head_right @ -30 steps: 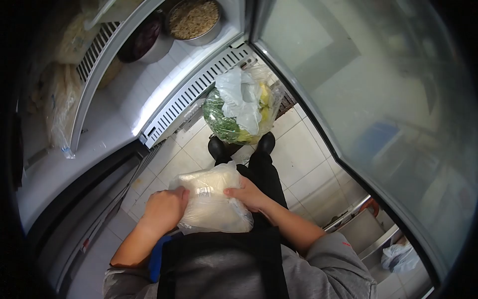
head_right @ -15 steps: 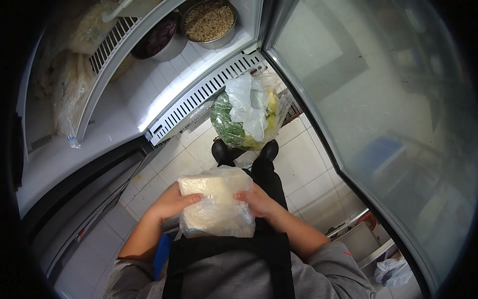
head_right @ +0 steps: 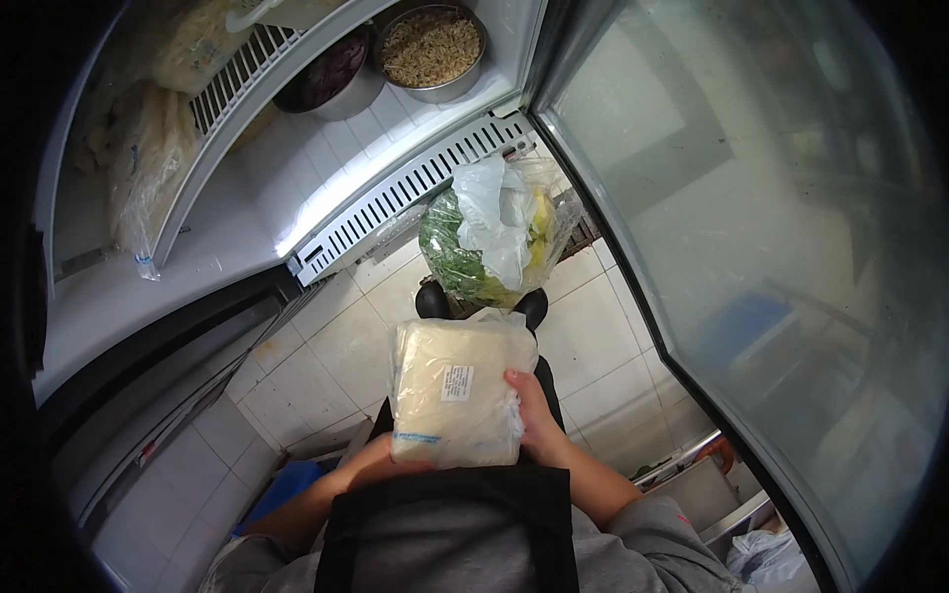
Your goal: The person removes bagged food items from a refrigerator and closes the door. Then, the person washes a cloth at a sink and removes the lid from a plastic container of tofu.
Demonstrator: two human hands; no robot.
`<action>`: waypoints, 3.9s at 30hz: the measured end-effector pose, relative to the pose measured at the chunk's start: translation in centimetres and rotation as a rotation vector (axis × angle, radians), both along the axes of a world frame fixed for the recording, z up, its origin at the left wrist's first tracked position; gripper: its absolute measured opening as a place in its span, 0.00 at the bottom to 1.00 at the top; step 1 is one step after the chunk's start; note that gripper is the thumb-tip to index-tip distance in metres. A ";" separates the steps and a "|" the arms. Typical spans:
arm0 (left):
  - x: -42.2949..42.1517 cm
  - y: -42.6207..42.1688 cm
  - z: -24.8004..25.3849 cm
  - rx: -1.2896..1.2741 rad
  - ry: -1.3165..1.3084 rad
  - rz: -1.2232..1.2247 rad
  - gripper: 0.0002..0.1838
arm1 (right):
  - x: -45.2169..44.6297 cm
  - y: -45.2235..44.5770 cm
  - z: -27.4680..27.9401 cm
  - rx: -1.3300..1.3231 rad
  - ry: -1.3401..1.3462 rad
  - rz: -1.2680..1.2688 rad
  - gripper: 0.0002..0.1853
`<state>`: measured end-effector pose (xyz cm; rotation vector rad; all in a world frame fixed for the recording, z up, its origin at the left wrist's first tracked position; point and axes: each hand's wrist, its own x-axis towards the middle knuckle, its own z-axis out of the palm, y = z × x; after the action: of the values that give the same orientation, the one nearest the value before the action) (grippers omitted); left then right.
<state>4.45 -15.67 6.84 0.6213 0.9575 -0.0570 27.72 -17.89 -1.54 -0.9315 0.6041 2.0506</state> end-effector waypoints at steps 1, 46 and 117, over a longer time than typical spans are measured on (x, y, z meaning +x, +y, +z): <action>-0.2 -0.3 -0.4 0.020 -0.011 -0.061 0.31 | 0.2 0.2 -0.4 0.007 -0.001 0.001 0.29; -7.4 24.4 11.8 1.532 0.941 -0.209 0.25 | -7.9 11.0 3.8 0.591 -0.121 0.129 0.29; -14.7 32.2 13.7 1.304 1.682 0.001 0.32 | -25.3 38.1 13.2 1.898 -1.338 0.820 0.17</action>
<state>-10.23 16.49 20.57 1.8799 2.6698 0.0883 2.46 20.21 11.69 -0.8768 -2.2279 1.0198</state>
